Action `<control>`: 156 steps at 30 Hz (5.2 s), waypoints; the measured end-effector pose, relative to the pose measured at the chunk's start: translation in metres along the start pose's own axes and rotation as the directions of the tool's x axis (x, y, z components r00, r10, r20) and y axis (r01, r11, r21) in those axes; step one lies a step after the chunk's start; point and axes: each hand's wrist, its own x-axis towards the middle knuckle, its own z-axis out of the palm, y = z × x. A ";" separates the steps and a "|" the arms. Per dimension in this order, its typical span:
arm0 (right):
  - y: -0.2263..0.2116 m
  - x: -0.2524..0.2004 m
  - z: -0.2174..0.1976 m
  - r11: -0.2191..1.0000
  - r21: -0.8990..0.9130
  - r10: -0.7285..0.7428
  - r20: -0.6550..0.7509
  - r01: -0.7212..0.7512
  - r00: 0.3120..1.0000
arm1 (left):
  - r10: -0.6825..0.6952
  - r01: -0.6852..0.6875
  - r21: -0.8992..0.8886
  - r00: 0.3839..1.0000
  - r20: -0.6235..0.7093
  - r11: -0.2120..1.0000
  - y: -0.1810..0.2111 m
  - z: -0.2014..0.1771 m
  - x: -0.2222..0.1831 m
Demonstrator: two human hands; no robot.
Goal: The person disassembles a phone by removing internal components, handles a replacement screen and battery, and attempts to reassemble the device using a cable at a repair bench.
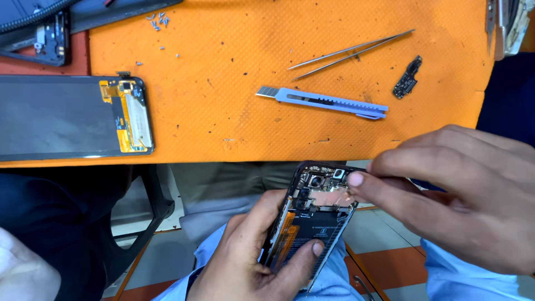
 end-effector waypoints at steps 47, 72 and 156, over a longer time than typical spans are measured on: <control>-0.018 0.023 0.022 0.826 0.370 0.455 0.010 -0.426 0.891 | -0.128 0.119 0.135 0.990 0.056 0.984 0.006 -0.006 0.001; -0.024 0.001 0.046 0.648 0.661 0.534 -0.040 -0.378 0.845 | 0.000 -0.020 0.299 0.998 0.066 0.954 0.008 -0.006 -0.003; -0.031 0.041 0.047 0.607 0.773 0.533 -0.223 -0.185 0.816 | -0.058 -0.036 -0.339 0.964 -0.260 0.940 0.038 -0.028 0.064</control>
